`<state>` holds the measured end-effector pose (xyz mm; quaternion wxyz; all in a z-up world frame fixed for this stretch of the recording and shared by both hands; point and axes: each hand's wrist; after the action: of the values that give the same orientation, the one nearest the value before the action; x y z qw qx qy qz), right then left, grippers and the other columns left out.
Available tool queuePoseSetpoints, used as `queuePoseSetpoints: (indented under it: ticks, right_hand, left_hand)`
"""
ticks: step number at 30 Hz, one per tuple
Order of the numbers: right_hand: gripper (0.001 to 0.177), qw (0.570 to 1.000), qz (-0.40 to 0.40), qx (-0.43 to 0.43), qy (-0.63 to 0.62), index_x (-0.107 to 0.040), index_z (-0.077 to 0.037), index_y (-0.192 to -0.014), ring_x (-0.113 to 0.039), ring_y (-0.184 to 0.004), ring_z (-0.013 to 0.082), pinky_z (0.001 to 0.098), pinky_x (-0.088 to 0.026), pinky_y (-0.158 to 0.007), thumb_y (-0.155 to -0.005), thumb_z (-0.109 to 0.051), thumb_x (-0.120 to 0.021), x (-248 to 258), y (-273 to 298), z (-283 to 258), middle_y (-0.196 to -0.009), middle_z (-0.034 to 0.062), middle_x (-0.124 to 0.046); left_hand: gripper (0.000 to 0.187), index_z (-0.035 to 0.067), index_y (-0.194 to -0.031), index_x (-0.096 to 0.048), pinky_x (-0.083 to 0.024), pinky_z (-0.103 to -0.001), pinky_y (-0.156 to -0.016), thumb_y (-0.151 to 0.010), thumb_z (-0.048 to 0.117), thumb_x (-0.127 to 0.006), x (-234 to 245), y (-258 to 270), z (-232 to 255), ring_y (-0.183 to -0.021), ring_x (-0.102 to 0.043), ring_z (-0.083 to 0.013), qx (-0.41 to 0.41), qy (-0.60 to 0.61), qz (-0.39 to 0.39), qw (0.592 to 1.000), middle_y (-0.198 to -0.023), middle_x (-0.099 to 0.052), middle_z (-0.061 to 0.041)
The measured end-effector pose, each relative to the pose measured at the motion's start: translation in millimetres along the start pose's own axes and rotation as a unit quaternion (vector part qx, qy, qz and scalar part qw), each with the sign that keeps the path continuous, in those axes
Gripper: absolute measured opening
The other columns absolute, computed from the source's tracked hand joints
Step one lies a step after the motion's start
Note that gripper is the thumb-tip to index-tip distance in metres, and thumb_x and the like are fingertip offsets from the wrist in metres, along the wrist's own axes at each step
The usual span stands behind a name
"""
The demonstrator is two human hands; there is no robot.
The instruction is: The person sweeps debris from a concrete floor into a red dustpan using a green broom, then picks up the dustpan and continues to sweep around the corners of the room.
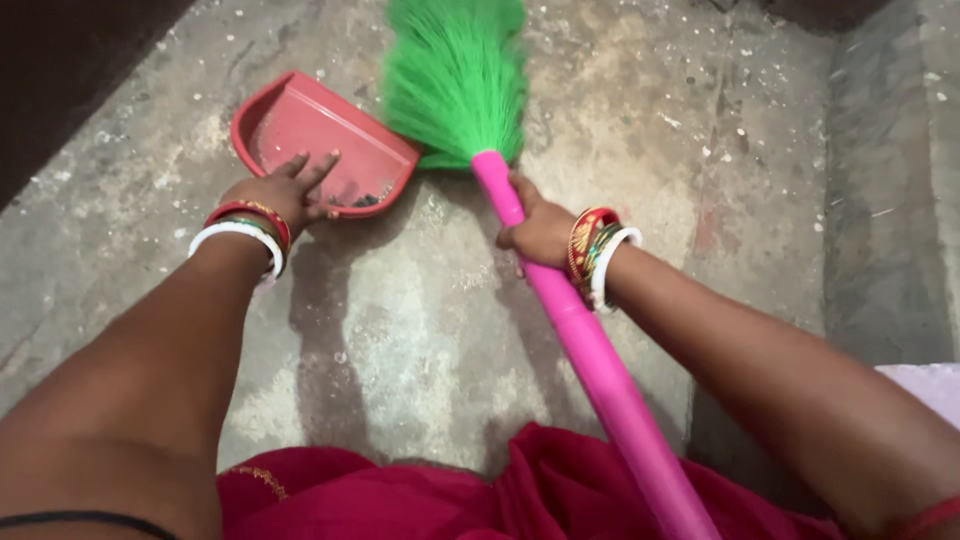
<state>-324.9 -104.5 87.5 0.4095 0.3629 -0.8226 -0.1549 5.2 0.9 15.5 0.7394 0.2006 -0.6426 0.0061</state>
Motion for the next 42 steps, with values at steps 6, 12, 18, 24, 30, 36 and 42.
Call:
queuePoseSetpoints:
  ticks: [6, 12, 18, 24, 30, 36, 42]
  right_hand:
    - [0.098, 0.995, 0.041, -0.034, -0.081, -0.012, -0.031, -0.162, -0.064, -0.060, 0.0254, 0.0404, -0.058, -0.050, -0.081, -0.009, -0.064, 41, 19, 8, -0.116, 0.0184, -0.064]
    - [0.099, 0.990, 0.086, -0.054, -0.097, -0.013, -0.027, -0.161, -0.066, -0.060, 0.0251, 0.0404, -0.060, -0.052, -0.082, -0.006, -0.068, 66, 2, 50, -0.120, 0.0168, -0.062]
    - [0.102, 0.993, 0.053, -0.091, -0.044, -0.008, -0.028, -0.163, -0.067, -0.061, 0.0273, 0.0419, -0.060, -0.055, -0.083, -0.008, -0.069, 24, -13, 41, -0.115, 0.0198, -0.066]
    - [0.103, 0.997, 0.017, -0.059, -0.040, -0.005, -0.027, -0.164, -0.066, -0.059, 0.0264, 0.0425, -0.060, -0.056, -0.083, -0.009, -0.066, 14, -6, 22, -0.109, 0.0228, -0.070]
    - [0.103, 0.995, 0.031, -0.075, -0.065, -0.007, -0.029, -0.163, -0.066, -0.059, 0.0272, 0.0430, -0.060, -0.055, -0.082, -0.008, -0.066, 30, -5, 32, -0.107, 0.0233, -0.068]
    - [0.106, 0.996, 0.035, -0.068, -0.035, -0.004, -0.030, -0.163, -0.067, -0.061, 0.0288, 0.0434, -0.060, -0.056, -0.080, -0.008, -0.067, 13, -27, 34, -0.112, 0.0210, -0.067]
    - [0.106, 0.999, -0.013, -0.009, -0.035, -0.003, -0.025, -0.163, -0.068, -0.062, 0.0287, 0.0435, -0.060, -0.059, -0.081, -0.011, -0.068, -21, -23, -1, -0.106, 0.0231, -0.070]
  left_hand:
    - [0.092, 0.044, -0.164, 0.001, -0.048, -0.049, -0.108, -0.094, 0.056, -0.058, 4, -12, 10, -0.140, -0.049, -0.0307, 0.045, -0.006, -0.026, 0.999, -0.172, -0.019, 0.001]
    - [0.098, 0.044, -0.163, 0.001, -0.048, -0.049, -0.109, -0.089, 0.062, -0.061, 3, -11, 15, -0.142, -0.047, -0.0294, 0.050, -0.002, -0.024, 0.998, -0.171, -0.019, 0.001]
    - [0.090, 0.053, -0.161, -0.006, -0.053, -0.050, -0.104, -0.091, 0.059, -0.062, 6, -7, 10, -0.138, -0.052, -0.0309, 0.080, -0.016, -0.043, 0.996, -0.174, -0.005, 0.003]
    - [0.092, 0.060, -0.157, -0.010, -0.056, -0.049, -0.099, -0.086, 0.057, -0.069, 5, -12, 26, -0.136, -0.053, -0.0320, 0.014, -0.024, -0.007, 1.000, -0.174, -0.003, -0.001]
    - [0.098, 0.060, -0.157, 0.000, -0.057, -0.049, -0.098, -0.087, 0.055, -0.069, 17, -11, 49, -0.133, -0.057, -0.0307, 0.017, 0.009, -0.025, 1.000, -0.173, -0.007, 0.002]
    - [0.096, 0.054, -0.161, 0.003, -0.055, -0.051, -0.101, -0.091, 0.054, -0.063, 9, -5, 25, -0.132, -0.058, -0.0359, 0.031, 0.022, -0.026, 0.999, -0.174, -0.013, 0.000]
    - [0.095, 0.052, -0.160, -0.002, -0.043, -0.050, -0.114, -0.089, 0.061, -0.064, -6, 5, -20, -0.144, -0.043, -0.0368, 0.076, 0.077, -0.009, 0.994, -0.171, -0.014, -0.004]
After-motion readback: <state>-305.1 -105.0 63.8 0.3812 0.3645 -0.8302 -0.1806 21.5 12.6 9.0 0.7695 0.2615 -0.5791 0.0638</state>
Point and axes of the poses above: each hand's wrist, its own y-axis away from the middle knuckle, its own x-axis out of the back of the hand, z = x × y
